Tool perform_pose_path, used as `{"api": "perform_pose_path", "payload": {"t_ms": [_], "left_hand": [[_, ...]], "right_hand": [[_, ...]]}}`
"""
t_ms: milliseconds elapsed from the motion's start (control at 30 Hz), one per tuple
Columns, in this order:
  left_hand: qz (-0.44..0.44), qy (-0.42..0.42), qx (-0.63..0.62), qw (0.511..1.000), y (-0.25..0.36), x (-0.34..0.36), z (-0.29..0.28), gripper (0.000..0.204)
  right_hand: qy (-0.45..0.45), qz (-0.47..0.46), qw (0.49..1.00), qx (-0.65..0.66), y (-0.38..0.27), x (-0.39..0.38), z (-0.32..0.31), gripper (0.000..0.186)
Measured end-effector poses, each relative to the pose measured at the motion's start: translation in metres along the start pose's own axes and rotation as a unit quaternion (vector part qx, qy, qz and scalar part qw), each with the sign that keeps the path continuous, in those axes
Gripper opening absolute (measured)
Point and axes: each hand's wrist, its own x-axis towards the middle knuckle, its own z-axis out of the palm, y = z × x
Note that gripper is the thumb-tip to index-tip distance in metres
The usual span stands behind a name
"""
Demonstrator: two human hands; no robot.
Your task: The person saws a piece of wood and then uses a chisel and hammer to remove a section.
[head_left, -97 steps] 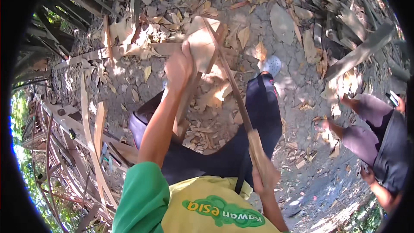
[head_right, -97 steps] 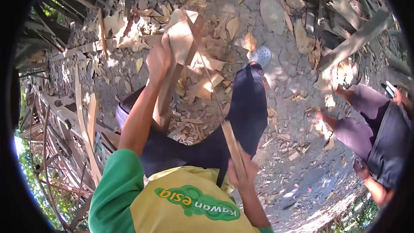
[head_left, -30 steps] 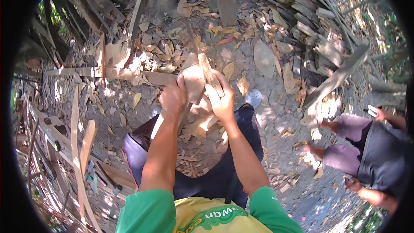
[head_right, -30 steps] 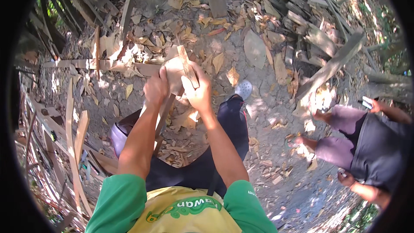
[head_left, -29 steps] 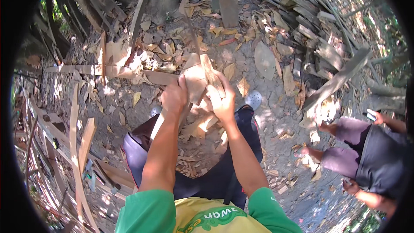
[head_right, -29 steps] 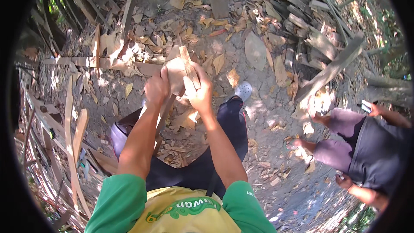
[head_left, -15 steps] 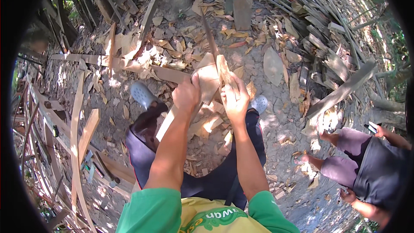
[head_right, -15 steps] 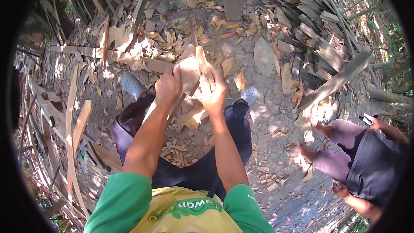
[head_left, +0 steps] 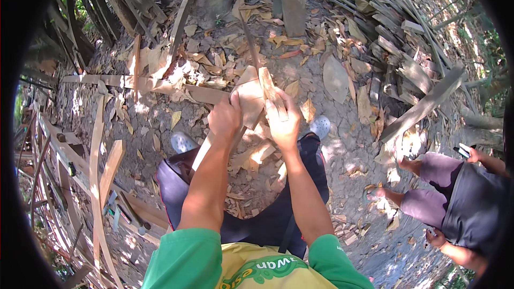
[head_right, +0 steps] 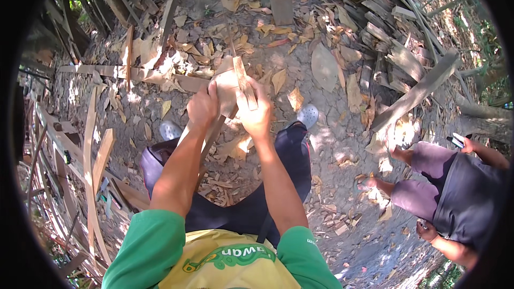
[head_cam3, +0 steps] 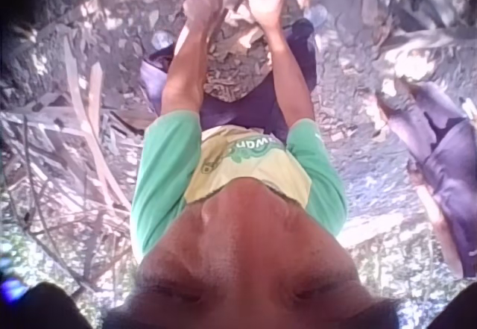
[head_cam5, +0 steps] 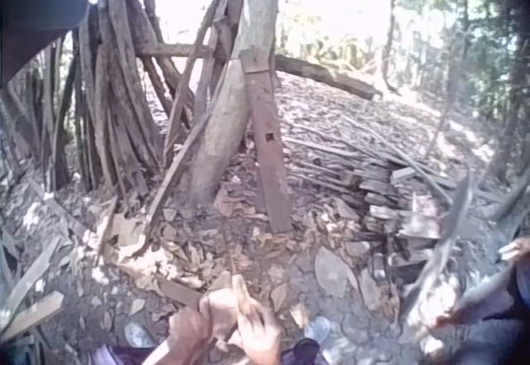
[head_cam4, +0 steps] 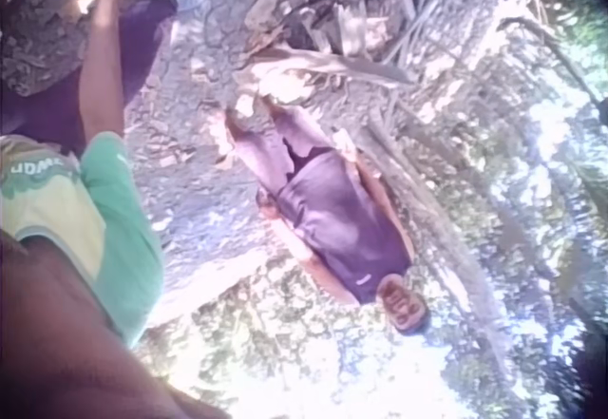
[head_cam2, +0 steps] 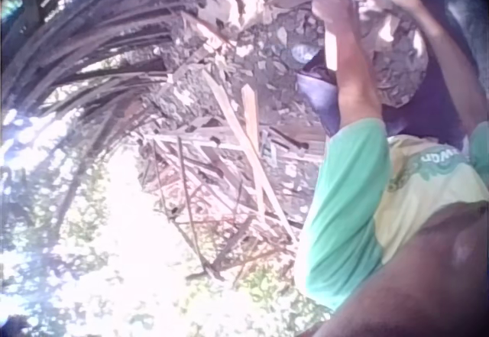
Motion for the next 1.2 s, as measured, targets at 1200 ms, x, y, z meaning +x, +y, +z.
{"api": "perform_pose_path", "payload": {"t_ms": [1200], "left_hand": [[0.015, -0.013, 0.000, 1.000, -0.003, 0.000, -0.002, 0.062]], "right_hand": [[-0.015, -0.055, 0.992, -0.113, -0.021, 0.009, -0.001, 0.034]]}}
